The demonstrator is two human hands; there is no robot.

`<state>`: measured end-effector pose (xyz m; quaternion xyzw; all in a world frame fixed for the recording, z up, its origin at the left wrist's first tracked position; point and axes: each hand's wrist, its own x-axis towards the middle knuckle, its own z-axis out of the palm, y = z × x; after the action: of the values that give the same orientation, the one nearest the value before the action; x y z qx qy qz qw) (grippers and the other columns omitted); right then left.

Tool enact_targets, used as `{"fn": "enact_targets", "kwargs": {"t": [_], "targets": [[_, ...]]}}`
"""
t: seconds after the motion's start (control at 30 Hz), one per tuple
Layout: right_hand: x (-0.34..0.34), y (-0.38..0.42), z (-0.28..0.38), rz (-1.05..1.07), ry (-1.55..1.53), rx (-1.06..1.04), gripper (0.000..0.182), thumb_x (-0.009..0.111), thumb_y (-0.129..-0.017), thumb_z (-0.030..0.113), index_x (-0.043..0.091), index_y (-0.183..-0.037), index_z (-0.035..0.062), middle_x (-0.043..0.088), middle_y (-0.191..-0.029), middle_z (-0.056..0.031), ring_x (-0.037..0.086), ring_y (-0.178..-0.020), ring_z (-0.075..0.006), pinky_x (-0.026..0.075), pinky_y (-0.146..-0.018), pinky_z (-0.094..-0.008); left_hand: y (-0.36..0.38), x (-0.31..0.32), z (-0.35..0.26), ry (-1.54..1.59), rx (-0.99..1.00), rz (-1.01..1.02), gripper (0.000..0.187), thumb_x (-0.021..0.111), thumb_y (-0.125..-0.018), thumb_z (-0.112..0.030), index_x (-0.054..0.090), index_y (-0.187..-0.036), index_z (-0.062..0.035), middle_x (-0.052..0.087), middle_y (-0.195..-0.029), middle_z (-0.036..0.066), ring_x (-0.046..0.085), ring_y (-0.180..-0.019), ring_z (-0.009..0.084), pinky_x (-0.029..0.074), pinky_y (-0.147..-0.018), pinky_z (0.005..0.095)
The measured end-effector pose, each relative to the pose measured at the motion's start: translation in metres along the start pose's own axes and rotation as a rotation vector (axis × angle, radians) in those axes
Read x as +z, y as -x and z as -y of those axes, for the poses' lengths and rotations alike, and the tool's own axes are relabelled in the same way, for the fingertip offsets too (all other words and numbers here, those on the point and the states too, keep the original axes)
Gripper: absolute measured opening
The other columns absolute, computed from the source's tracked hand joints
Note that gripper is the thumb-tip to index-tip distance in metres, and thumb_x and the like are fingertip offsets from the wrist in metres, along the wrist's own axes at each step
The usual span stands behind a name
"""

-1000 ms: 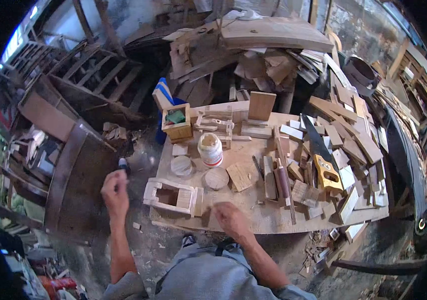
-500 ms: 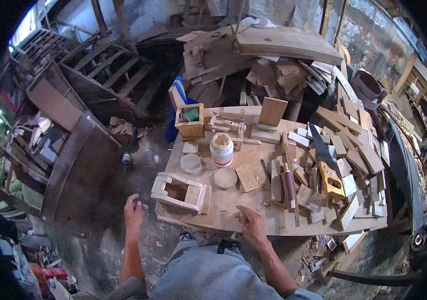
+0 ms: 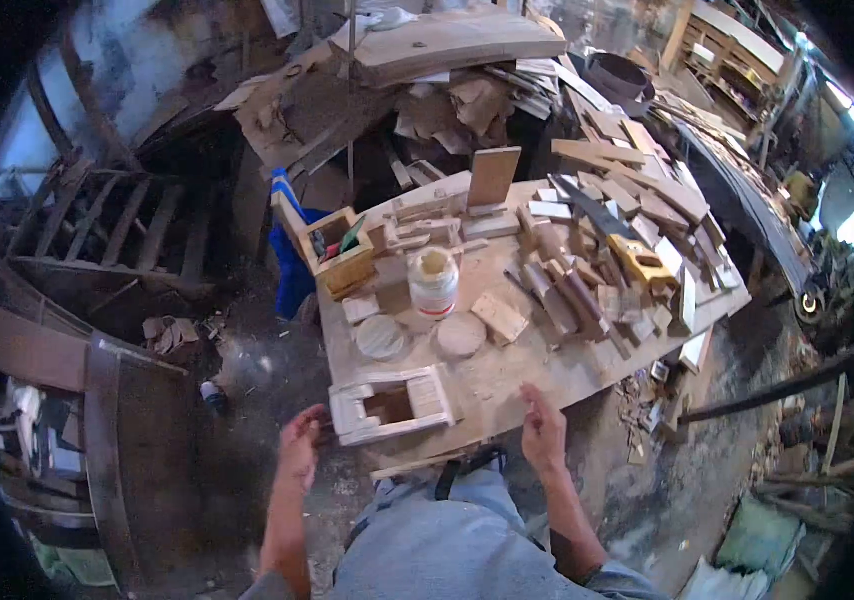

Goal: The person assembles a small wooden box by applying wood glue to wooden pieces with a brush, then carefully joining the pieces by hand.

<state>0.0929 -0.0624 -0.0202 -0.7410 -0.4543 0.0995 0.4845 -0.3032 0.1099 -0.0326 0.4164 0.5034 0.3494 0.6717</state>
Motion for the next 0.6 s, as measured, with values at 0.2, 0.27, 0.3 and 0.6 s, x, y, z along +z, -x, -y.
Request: {"fn": "enact_targets", "kwargs": {"t": [0.2, 0.27, 0.3, 0.6], "targets": [[0.03, 0.032, 0.032, -0.199, 0.119, 0.146, 0.053, 0.056, -0.084, -0.009, 0.062, -0.136, 0.0012, 0.071, -0.117, -0.0206, 0.068, -0.093, -0.0288, 0.054, -0.091, -0.0386, 0.009, -0.01, 0.031, -0.112, 0.134, 0.142, 0.059, 0.071, -0.094, -0.005, 0.048, -0.149, -0.0063, 0.062, -0.138, 0.011, 0.062, -0.124, 0.0245, 0.052, -0.104, 0.04], [0.034, 0.037, 0.047, -0.166, 0.176, 0.222, 0.052, 0.056, -0.085, -0.009, 0.061, -0.136, 0.0009, 0.069, -0.125, -0.0206, 0.069, -0.103, -0.0301, 0.053, -0.093, -0.0382, 0.009, -0.007, 0.024, -0.169, 0.28, 0.217, 0.083, 0.083, -0.086, -0.009, 0.039, -0.156, -0.0068, 0.055, -0.147, 0.014, 0.056, -0.133, 0.0276, 0.045, -0.113, 0.0421], [0.038, 0.039, 0.035, -0.189, 0.214, 0.159, 0.053, 0.057, -0.085, -0.009, 0.062, -0.136, 0.0015, 0.069, -0.126, -0.0202, 0.069, -0.102, -0.0297, 0.053, -0.093, -0.0379, 0.008, -0.005, 0.017, -0.218, 0.355, 0.254, 0.094, 0.087, -0.082, -0.012, 0.033, -0.159, -0.0072, 0.051, -0.15, 0.015, 0.052, -0.136, 0.029, 0.042, -0.115, 0.0432], [0.029, 0.036, 0.028, -0.161, 0.159, 0.147, 0.052, 0.058, -0.085, -0.01, 0.063, -0.134, 0.005, 0.071, -0.119, -0.0142, 0.068, -0.097, -0.0229, 0.053, -0.087, -0.0335, -0.034, -0.004, 0.024, -0.369, 0.637, 0.465, 0.132, 0.099, -0.065, -0.02, 0.013, -0.164, -0.0071, 0.034, -0.16, 0.021, 0.036, -0.148, 0.0334, 0.03, -0.123, 0.045]]}}
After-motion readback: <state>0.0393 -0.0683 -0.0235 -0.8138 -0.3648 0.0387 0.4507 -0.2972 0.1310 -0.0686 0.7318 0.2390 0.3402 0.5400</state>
